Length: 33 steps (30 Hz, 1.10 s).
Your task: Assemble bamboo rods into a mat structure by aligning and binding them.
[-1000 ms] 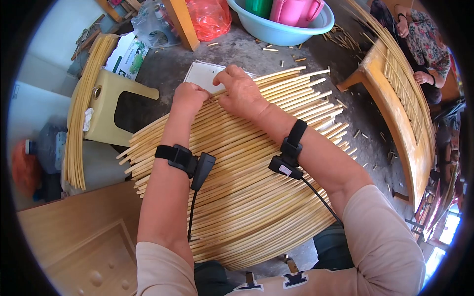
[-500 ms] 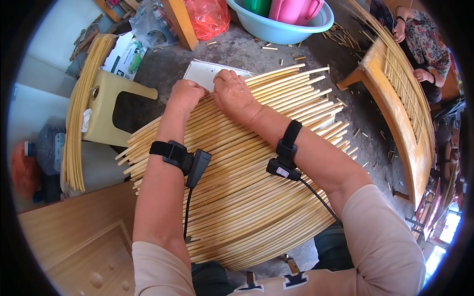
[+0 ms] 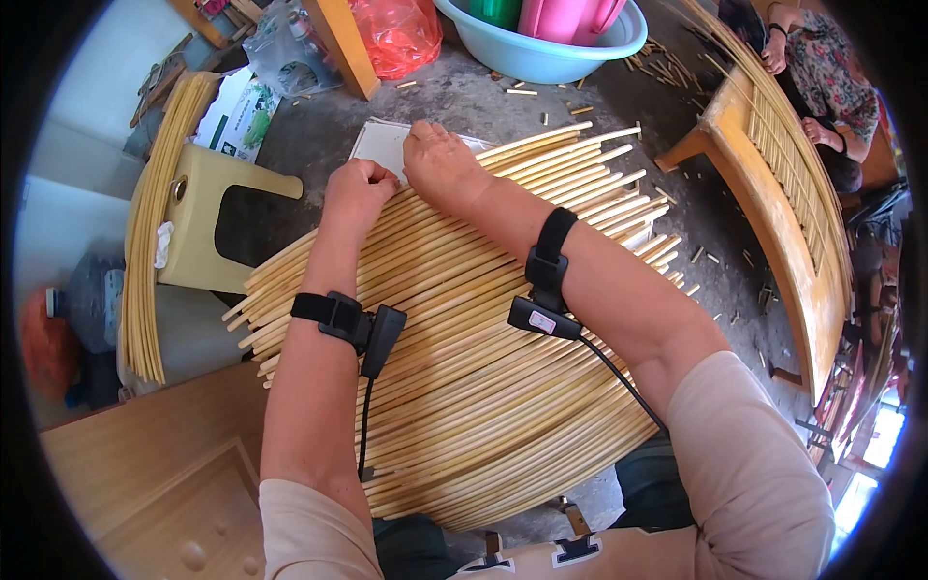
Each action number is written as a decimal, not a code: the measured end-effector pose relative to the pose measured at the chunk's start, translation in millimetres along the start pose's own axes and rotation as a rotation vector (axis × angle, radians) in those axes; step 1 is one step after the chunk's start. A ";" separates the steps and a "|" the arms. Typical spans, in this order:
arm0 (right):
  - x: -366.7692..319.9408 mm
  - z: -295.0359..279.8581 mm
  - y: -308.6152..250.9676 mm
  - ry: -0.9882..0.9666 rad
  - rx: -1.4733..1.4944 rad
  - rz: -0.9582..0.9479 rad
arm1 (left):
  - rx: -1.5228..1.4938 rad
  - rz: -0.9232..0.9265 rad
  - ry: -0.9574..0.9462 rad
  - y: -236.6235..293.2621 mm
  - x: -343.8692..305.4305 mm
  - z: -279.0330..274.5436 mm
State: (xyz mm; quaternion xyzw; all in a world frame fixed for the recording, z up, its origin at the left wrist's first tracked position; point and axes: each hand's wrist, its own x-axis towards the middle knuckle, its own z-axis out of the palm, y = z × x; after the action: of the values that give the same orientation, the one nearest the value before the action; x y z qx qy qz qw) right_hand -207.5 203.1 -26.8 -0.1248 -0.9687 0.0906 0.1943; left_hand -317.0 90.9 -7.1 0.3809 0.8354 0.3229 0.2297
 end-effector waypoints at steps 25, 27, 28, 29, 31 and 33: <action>-16.7 -6.2 -11.2 0.128 0.243 0.126 | 0.020 0.071 0.076 -1.0 -8.3 5.0; -13.2 -6.8 -12.5 0.086 0.223 0.147 | 0.019 0.086 0.082 -3.2 -7.7 5.7; -11.6 -7.3 -12.4 0.047 0.212 0.166 | 0.016 0.101 0.087 -4.2 -7.4 6.5; -10.3 -7.8 -12.3 0.008 0.199 0.185 | 0.016 0.100 0.087 -4.4 -7.4 7.0; -6.3 -8.3 -11.4 -0.025 0.196 0.202 | -0.012 0.080 0.095 -4.6 -6.7 8.2; -2.3 -13.9 -13.1 -0.057 0.192 0.217 | -0.017 0.095 0.105 -5.5 -7.5 8.8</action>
State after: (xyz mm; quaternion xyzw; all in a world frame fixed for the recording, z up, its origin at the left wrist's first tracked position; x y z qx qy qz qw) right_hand -202.6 191.8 -12.1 -0.2069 -0.9416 0.2066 0.1670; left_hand -309.6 85.5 -16.0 0.4006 0.8246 0.3599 0.1734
